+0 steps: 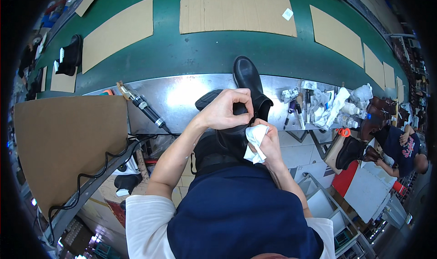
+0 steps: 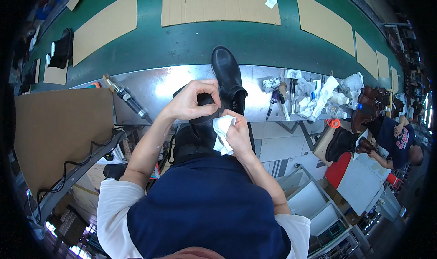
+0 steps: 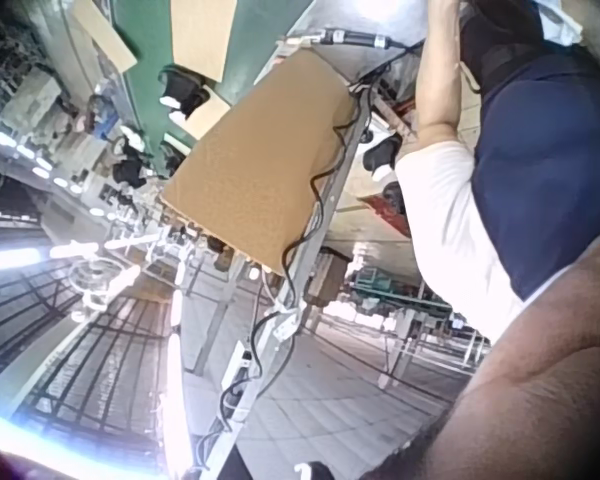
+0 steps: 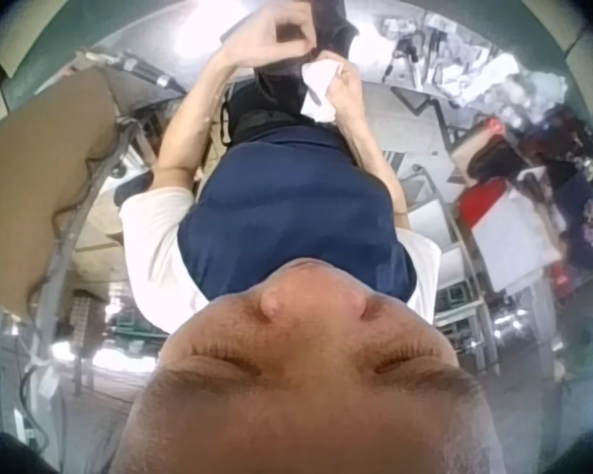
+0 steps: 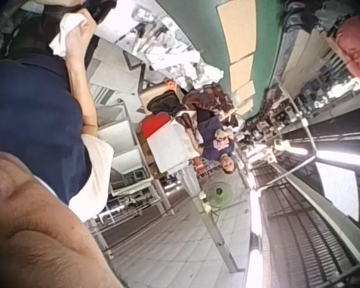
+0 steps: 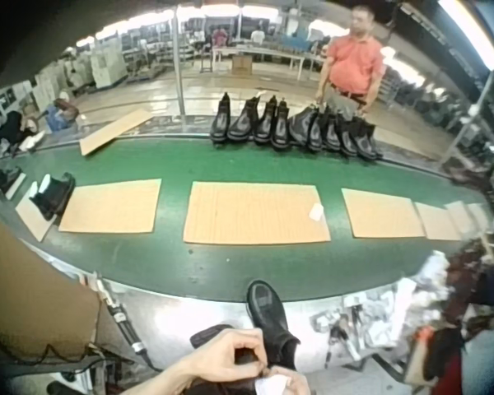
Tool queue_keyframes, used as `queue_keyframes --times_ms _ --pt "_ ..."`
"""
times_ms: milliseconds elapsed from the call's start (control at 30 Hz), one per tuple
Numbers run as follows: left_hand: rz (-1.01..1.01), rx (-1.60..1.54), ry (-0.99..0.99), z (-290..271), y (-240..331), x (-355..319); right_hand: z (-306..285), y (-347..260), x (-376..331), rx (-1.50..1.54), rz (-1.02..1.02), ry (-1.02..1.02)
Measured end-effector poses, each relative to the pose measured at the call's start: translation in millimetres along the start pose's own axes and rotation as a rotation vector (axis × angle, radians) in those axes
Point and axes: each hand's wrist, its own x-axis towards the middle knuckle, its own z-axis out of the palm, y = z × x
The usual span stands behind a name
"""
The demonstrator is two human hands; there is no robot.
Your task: The recorder uses a white cloth to wipe and clean the surfaces of black leather boots on a factory production line.
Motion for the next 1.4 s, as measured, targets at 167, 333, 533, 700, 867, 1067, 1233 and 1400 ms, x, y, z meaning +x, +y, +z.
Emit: queue_keyframes --times_ms 167,333,533,700,867,1067,1233,1400 --pt "-0.037 0.004 -0.017 -8 6 -7 6 -2 4 -0.130 -0.060 -0.037" --pt "0.079 0.044 0.010 -4 2 4 -12 -29 2 -0.168 -0.269 0.351" --pt "-0.085 0.013 0.220 -27 3 -12 -119 -89 -41 -0.604 -0.876 0.533" --pt "0.060 -0.262 0.189 -39 23 -13 -180 -96 -132 -1.077 -0.702 0.926" --pt "-0.107 -0.311 0.292 31 44 23 -253 -25 -163 -1.053 -0.658 1.051" --pt "-0.317 -0.251 0.267 106 22 69 -349 67 -155 1.228 -0.782 0.498" --pt "-0.365 -0.212 0.277 141 23 90 -425 26 -148 0.965 -0.708 0.911" --pt "-0.402 -0.154 0.310 165 24 108 -497 -42 -96 0.466 -0.543 0.842"
